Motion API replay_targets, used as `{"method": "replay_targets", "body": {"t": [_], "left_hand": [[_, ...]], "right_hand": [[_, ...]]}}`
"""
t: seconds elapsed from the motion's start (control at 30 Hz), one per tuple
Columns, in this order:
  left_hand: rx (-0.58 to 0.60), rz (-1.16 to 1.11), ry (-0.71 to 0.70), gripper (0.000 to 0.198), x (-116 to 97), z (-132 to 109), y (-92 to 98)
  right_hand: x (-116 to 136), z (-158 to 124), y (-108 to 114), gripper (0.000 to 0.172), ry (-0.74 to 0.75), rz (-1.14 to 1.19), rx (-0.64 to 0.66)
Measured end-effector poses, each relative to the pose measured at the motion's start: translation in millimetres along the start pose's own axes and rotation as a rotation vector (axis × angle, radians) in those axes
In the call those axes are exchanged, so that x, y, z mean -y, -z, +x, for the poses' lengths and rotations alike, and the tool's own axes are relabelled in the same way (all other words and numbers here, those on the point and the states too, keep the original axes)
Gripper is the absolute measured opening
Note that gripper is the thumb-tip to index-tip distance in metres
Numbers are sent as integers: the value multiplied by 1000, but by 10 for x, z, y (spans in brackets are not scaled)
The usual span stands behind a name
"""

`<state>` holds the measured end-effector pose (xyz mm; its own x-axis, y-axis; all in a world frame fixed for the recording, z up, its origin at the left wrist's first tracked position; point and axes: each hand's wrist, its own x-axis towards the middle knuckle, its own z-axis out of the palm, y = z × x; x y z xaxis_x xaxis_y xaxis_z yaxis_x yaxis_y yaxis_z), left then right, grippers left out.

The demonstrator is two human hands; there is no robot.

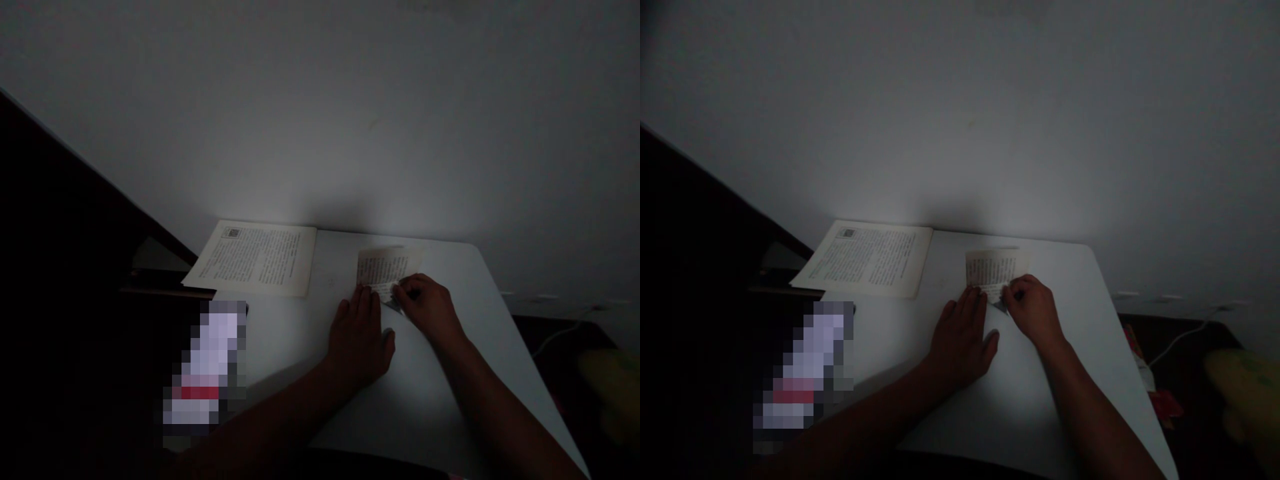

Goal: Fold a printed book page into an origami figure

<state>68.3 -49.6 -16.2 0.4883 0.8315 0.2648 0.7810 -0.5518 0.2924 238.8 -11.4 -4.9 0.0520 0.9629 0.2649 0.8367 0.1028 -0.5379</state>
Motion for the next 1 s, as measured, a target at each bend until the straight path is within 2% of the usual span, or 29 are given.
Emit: {"method": "replay_targets", "body": {"t": [0.73,1.0], "left_hand": [[32,-15,20,62,15,4,47],[27,9,78,68,63,21,77]], "right_hand": [[5,-7,-23,23,-61,7,-1],[5,-16,-21,24,-64,14,-5]]}}
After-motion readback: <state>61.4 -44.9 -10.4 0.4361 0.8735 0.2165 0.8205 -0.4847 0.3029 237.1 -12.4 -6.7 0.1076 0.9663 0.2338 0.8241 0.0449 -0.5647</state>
